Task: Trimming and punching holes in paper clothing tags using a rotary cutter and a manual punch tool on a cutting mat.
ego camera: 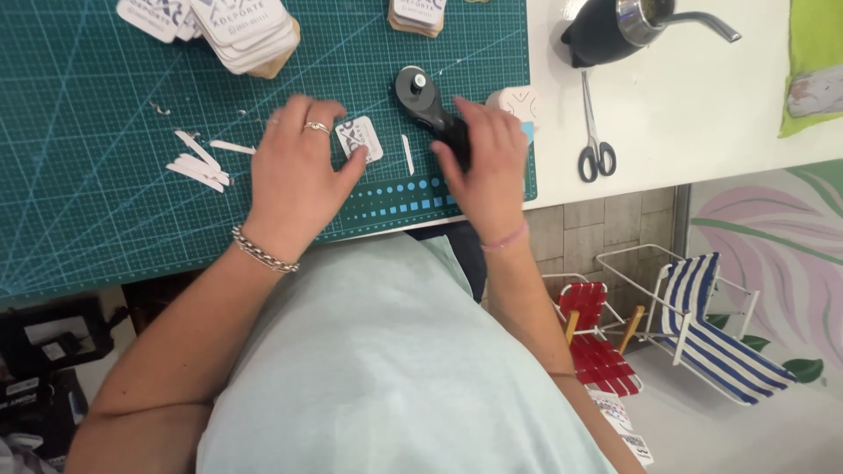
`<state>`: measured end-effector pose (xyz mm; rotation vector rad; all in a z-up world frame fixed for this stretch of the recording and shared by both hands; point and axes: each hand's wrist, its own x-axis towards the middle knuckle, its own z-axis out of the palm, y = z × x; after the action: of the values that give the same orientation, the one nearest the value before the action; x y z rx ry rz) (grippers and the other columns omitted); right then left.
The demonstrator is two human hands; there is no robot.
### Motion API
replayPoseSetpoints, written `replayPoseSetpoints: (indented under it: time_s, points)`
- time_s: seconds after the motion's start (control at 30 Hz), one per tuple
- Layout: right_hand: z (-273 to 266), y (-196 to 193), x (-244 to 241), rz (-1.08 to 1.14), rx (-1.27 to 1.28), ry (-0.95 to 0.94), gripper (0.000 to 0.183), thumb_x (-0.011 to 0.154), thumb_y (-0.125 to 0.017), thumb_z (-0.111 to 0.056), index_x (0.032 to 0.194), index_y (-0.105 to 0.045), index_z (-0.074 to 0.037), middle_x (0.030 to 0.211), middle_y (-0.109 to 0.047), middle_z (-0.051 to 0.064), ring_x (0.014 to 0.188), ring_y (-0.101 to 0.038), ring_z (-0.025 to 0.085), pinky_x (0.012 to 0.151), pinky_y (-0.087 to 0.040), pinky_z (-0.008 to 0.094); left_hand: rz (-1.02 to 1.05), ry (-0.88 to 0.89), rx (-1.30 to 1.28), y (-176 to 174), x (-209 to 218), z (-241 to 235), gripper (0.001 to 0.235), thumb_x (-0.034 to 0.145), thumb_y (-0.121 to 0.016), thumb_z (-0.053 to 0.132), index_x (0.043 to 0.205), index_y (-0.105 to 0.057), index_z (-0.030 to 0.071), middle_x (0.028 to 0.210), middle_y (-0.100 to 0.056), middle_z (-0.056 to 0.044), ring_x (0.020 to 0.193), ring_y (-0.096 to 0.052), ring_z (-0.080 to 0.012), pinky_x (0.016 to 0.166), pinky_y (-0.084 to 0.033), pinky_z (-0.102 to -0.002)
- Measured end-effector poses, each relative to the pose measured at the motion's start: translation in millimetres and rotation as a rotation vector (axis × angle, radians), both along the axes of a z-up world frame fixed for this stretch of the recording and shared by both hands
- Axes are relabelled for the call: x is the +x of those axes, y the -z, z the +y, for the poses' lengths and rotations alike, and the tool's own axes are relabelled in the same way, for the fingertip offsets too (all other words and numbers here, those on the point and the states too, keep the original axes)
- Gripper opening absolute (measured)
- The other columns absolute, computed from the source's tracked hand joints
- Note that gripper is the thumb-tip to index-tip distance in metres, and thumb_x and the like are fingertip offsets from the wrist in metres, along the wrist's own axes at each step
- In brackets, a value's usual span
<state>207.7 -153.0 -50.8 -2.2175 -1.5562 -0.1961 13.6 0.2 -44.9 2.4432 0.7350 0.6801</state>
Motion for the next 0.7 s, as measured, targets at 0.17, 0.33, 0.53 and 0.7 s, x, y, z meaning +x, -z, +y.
replayPoseSetpoints:
  time_s: [0.17, 0.33, 0.53, 0.7]
  points:
    - [14.3, 7.8, -4.0, -0.101, -0.084, -0.01, 0.042, 0.099, -0.065, -0.016, 0.139, -0.052, -0.009, 0.107, -0.059, 0.007, 0.103, -0.056, 0.024, 0.088, -0.045, 0.037, -0.043, 0.111, -0.017, 7.0, -0.5, 4.6, 0.049, 0.076, -0.087, 0.014, 0.117, -0.068, -0.005, 0.107, -0.056, -0.016, 0.1, -0.056, -0.0319, 0.079, -0.052, -0.039]
    - [-0.4, -22.4, -42.6, 0.263, -0.018, 0.069, 0.03, 0.108, -0.039, -0.014, 0.135, -0.046, -0.003, 0.096, -0.055, 0.017, 0.087, -0.062, 0.035, 0.078, -0.052, 0.043, -0.045, 0.115, -0.026, 23.1, -0.7, 1.1, 0.042, 0.078, -0.085, 0.016, 0.114, -0.07, -0.001, 0.106, -0.055, -0.011, 0.101, -0.052, -0.0284, 0.078, -0.048, -0.038]
    - [-17.2, -23.2, -73.4, 0.528, -0.297, 0.144, 0.034, 0.107, -0.04, -0.032, 0.113, -0.056, -0.003, 0.071, -0.06, 0.014, 0.062, -0.064, 0.032, 0.054, -0.05, 0.041, -0.079, 0.126, -0.014, 27.9, -2.0, 3.3, 0.033, 0.081, -0.083, 0.014, 0.109, -0.073, 0.0, 0.104, -0.056, -0.009, 0.1, -0.051, -0.0274, 0.079, -0.046, -0.038]
    - [-16.4, -22.2, -80.1, 0.468, -0.323, 0.166, 0.031, 0.106, -0.037, -0.03, 0.11, -0.05, -0.002, 0.064, -0.054, 0.01, 0.049, -0.05, 0.028, 0.047, -0.037, 0.041, -0.114, 0.094, 0.088, 34.1, -2.3, 2.2, 0.032, 0.086, -0.08, 0.02, 0.111, -0.072, 0.003, 0.108, -0.058, -0.009, 0.092, -0.051, -0.0311, 0.073, -0.049, -0.041]
